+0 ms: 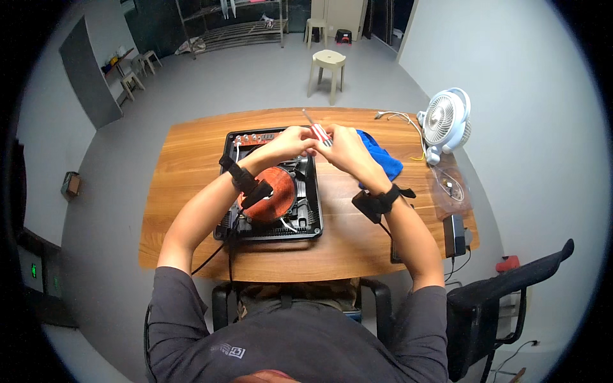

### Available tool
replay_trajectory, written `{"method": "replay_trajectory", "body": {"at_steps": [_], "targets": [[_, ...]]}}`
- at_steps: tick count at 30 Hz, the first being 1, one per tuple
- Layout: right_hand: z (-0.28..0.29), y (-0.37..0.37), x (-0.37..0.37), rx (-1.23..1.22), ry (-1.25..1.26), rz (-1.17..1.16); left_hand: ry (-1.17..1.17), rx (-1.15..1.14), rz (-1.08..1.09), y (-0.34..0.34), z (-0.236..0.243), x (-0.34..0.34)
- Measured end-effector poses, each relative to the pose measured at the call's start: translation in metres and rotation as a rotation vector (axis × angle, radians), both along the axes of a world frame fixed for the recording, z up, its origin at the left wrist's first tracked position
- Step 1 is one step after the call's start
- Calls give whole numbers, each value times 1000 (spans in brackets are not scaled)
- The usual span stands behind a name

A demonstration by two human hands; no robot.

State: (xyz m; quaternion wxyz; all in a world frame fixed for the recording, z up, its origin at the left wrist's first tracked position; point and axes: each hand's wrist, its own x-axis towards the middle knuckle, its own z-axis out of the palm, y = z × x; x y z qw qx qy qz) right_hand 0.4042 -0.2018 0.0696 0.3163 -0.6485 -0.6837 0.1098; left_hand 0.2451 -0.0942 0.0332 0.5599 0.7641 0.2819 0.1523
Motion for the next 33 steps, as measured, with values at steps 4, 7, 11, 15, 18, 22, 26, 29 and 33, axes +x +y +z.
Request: {"method": "replay_trajectory", "body": {"at_steps": [4, 7, 11, 15, 18, 22, 26, 29, 33], "targets": [[-6, -6, 7, -256, 45, -51, 49, 173, -74, 1, -13, -3], [-38, -6, 26, -281, -189, -146, 123, 334, -44, 3, -20, -11], [-82, -8, 48, -338, -267, -143, 147, 410, -13, 12, -25, -54], [-106, -14, 53, -359, -283, -155, 169, 377, 104, 17, -23, -99], [-120, -13, 51, -347, -282, -152, 205, 453, 224, 17, -22, -136], [-135, -12, 54, -368, -293, -134, 248, 393, 376, 14, -29, -178], [-132, -11, 48, -391, -287, -146, 260, 338, 412, 2, -48, -212], [-137, -9, 51, -394, -326, -176, 266, 316, 348, -17, -56, -220], [-128, -11, 48, -449, -350, -172, 318, 332, 240, -42, -42, -216]]}}
